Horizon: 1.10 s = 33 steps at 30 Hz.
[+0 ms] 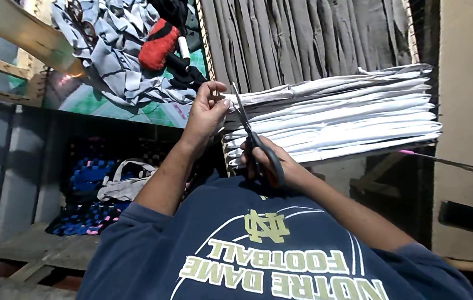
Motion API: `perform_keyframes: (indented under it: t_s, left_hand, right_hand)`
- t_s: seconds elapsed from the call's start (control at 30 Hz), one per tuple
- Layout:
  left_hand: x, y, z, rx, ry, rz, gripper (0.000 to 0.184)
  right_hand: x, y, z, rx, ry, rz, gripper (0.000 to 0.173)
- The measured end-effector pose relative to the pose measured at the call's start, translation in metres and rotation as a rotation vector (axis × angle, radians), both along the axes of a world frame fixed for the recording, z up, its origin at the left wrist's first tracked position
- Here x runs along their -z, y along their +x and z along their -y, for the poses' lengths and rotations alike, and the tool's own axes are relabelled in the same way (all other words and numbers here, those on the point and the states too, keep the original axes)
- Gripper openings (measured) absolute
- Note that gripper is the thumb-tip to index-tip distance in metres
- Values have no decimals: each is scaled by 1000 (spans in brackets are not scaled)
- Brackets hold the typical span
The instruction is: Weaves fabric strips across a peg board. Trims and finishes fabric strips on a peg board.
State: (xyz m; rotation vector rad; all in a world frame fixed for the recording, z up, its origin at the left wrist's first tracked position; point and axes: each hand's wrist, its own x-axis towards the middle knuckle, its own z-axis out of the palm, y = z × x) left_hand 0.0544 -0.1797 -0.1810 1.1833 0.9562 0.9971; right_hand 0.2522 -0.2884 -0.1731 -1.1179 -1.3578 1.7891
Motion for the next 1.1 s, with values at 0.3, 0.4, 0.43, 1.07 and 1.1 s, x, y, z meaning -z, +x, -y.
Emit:
perform_keyframes:
  t_s: [0.3,0.4,0.43,1.07,1.1]
  left_hand:
    - [1,3,5,-22,-155,90,39]
    - [-1,2,4,-28,-185,90,40]
    - [-1,2,5,-28,-189,89,41]
    - [-14,1,0,30,-332,124,49]
    - [-15,1,-1,38,-336,119,50]
  right_hand:
    - [-4,-4,0,17,27,46,43]
    - [-4,-6,1,28,42,69,42]
    - [-4,-6,1,32,52,78,41]
    - [-6,-9,6,117,131,110,29]
    - [-6,-9,6,118,133,111,29]
